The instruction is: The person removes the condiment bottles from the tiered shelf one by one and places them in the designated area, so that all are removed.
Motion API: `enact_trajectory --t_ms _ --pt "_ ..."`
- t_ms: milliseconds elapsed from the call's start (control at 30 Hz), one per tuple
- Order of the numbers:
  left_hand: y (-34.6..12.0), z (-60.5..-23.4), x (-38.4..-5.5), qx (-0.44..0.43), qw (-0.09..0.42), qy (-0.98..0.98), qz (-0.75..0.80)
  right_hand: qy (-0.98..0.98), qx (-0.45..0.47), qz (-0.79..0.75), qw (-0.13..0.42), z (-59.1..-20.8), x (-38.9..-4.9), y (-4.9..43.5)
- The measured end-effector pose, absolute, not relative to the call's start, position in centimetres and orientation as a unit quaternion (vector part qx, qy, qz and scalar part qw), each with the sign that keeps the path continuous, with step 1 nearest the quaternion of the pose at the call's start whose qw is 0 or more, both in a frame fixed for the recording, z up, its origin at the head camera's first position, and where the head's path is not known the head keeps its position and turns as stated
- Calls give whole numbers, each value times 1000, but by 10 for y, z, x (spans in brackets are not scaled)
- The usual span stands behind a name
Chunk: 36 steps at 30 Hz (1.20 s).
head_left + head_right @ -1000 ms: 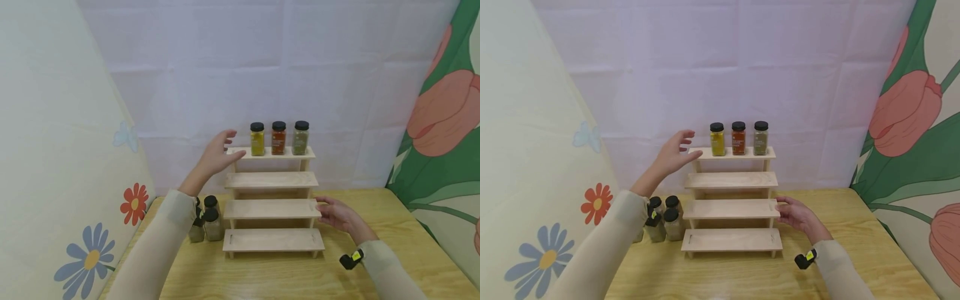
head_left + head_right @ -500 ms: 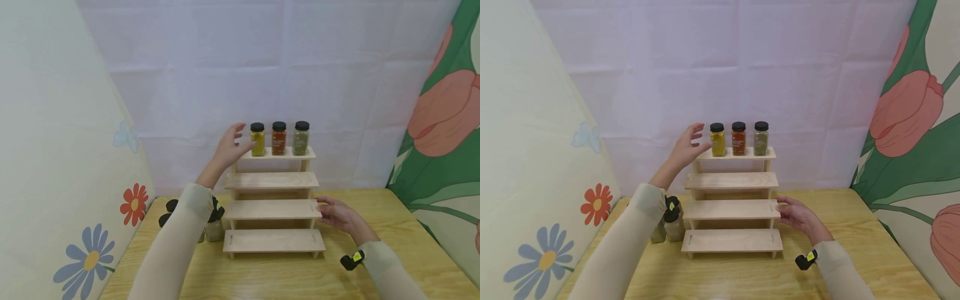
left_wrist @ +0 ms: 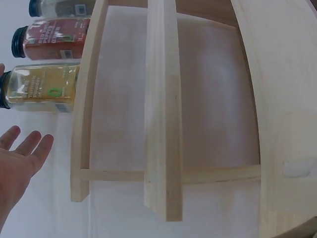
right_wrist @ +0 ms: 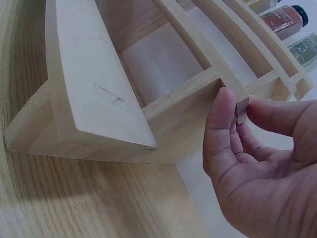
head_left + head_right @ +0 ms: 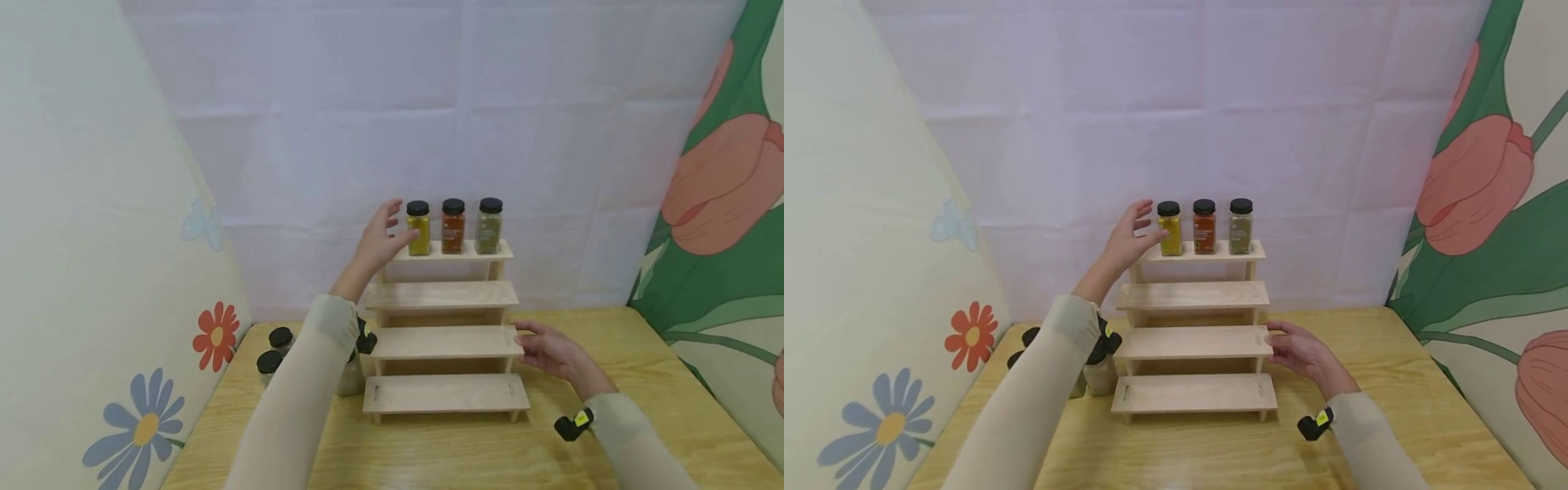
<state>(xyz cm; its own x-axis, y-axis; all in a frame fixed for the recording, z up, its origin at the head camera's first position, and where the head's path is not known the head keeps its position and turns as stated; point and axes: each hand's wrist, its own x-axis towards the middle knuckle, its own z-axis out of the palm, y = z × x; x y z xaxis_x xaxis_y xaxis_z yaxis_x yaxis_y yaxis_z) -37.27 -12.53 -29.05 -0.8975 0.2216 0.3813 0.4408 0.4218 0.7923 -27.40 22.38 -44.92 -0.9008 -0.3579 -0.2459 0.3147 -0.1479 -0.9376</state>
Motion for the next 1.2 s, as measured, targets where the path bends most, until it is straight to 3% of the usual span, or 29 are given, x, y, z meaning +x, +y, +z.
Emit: enact_trajectory --t_ms 767,1200 --pt "-109 -303 -393 -176 68 -825 -532 621 -14 -751 224 -450 -277 224" --pt "-108 -299 -393 -173 120 -833 -512 626 -8 -747 222 -450 -276 223"
